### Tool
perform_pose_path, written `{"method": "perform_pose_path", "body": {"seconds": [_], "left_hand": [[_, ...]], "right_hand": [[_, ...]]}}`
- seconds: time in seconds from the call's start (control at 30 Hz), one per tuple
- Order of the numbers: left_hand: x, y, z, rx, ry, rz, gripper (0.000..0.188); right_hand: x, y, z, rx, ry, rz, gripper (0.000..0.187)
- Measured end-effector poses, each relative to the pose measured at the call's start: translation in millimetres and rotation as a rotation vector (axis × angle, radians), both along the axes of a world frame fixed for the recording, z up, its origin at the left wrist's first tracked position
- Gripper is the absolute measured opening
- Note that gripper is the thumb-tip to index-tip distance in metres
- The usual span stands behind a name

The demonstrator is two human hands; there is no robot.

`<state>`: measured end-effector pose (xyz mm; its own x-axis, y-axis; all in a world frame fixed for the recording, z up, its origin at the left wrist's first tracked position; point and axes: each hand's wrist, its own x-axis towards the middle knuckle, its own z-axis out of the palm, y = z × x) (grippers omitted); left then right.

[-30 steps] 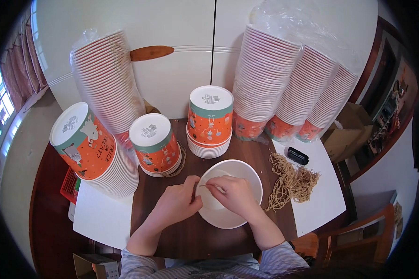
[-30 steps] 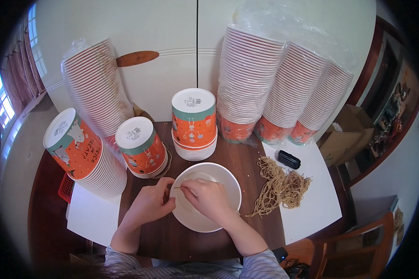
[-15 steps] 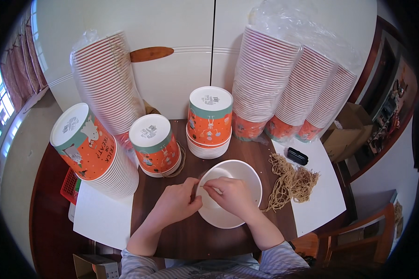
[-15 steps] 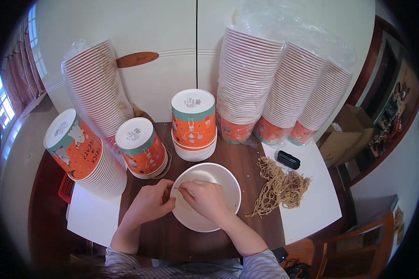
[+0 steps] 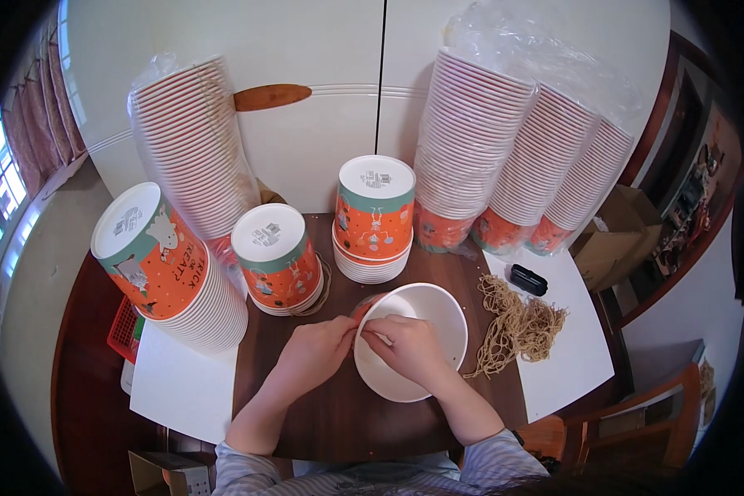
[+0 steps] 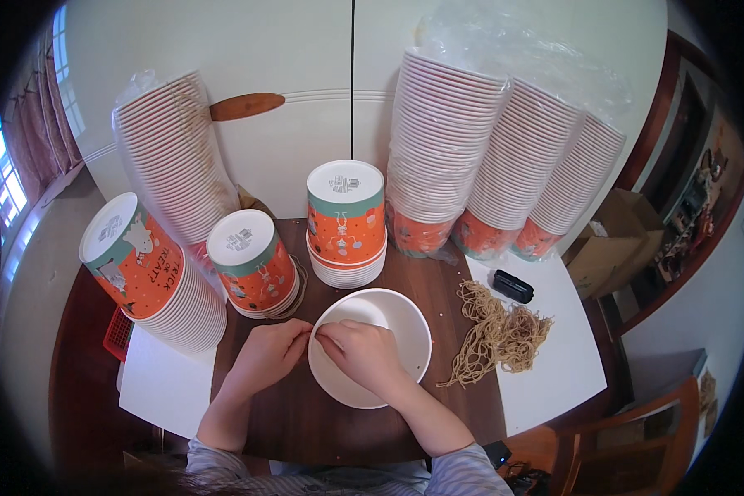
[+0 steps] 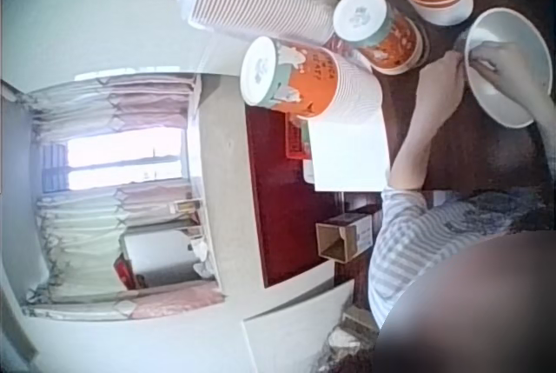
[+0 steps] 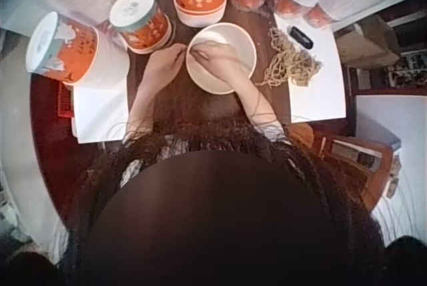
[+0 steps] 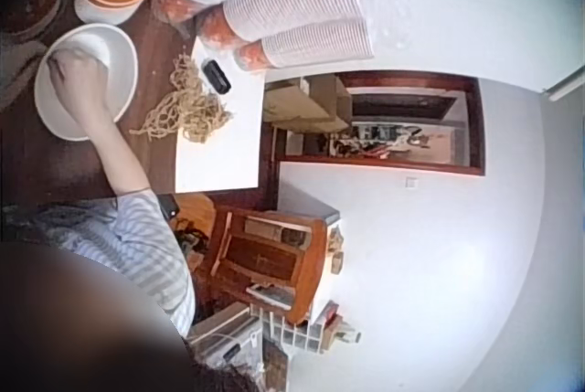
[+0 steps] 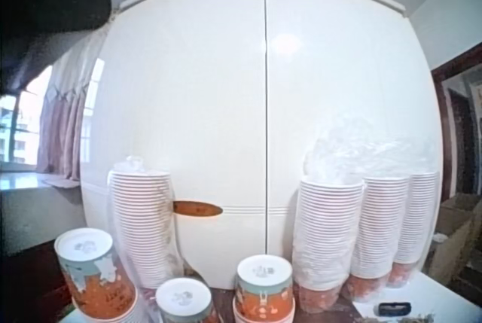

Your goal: Tying decorative twine or string around the base of paper buckets for packaging.

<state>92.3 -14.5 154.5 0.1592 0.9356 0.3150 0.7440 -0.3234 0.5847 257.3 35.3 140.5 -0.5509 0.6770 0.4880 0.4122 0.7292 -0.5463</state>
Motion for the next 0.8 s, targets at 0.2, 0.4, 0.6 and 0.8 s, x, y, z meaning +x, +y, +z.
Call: {"method": "perform_pose_path", "body": {"seconds": [0.2,0.4,0.6,0.8], "left_hand": [[3,5,-2,-0.003,-0.037,0.033,0.014],[4,5,-3,0.045,-0.030,0.035,0.019],[7,6,6,0.098,-0.118,0.033,0.033],[2,4,7,-0.041,-0.128,-0.030,0.038]], "right_hand": [[1,2,0,0.020,-0.016,-0.027,0.008],[2,4,-2,0.048,-0.027,-0.033,0.008],[3,6,-1,0.057,-0.075,-0.036,0.009],[2,5,3,0.009,-0.103,-0.021,0.006]]}}
